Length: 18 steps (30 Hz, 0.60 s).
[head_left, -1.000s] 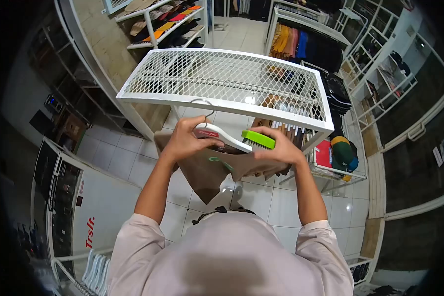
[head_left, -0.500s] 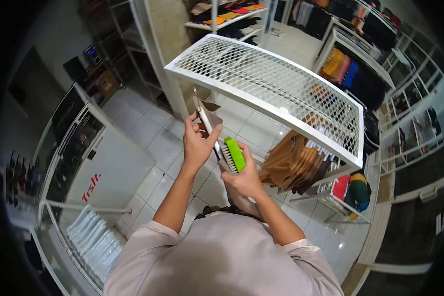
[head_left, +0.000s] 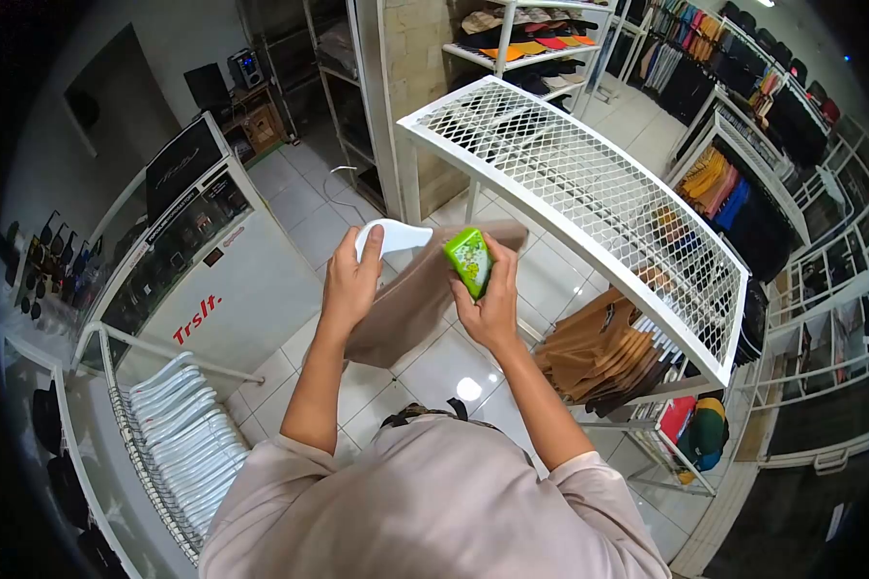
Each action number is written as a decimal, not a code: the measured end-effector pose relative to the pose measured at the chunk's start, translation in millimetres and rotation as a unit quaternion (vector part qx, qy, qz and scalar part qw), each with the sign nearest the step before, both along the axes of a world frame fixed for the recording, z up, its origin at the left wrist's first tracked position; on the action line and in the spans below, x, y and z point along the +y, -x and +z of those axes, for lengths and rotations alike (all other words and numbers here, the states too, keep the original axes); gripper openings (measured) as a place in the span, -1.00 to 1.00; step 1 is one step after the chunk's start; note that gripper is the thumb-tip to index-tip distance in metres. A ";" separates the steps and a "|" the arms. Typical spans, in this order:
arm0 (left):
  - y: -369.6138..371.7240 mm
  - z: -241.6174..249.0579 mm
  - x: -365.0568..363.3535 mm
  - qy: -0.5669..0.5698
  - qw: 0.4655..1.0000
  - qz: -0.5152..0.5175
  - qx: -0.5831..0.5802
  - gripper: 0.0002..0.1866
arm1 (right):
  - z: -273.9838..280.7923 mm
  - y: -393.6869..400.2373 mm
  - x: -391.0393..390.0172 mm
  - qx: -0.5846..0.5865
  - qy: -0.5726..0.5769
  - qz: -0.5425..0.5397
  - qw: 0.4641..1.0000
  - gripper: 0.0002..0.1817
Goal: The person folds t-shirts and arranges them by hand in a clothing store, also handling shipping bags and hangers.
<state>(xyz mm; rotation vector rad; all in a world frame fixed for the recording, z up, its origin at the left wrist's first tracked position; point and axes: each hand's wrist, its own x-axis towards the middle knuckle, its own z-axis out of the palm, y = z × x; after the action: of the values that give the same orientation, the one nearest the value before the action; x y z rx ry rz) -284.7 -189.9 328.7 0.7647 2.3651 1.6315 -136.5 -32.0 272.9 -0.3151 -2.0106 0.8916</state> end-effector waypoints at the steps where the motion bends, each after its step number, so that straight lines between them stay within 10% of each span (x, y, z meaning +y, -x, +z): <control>1: -2.1 1.9 -1.3 0.000 1.000 -0.017 -0.007 -0.49 | -5.9 1.2 7.3 -0.016 -0.044 -0.002 0.999 -0.20; 3: -1.2 3.3 0.9 -0.003 0.999 -0.037 -0.012 -0.46 | -32.0 2.2 41.6 0.011 -0.125 -0.073 0.989 -0.16; 7: 8.9 -1.1 2.4 -0.038 0.997 -0.038 -0.052 -0.45 | -52.5 -31.5 80.2 -0.025 0.098 -0.340 0.935 -0.27; 15: -14.3 -4.4 50.8 -0.036 0.981 -0.153 -0.112 -0.45 | -6.7 -51.2 5.6 -0.027 -0.121 -0.170 0.978 -0.10; 18: -27.5 1.6 61.3 -0.056 0.964 -0.200 -0.167 -0.50 | -32.8 -70.2 31.8 -0.007 -0.108 -0.284 0.953 -0.11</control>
<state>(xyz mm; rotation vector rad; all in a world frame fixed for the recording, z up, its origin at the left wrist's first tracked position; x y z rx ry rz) -257.2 -128.6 330.3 0.8439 1.7651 1.5797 -66.4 -0.3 240.0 -0.7282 -1.8565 0.3053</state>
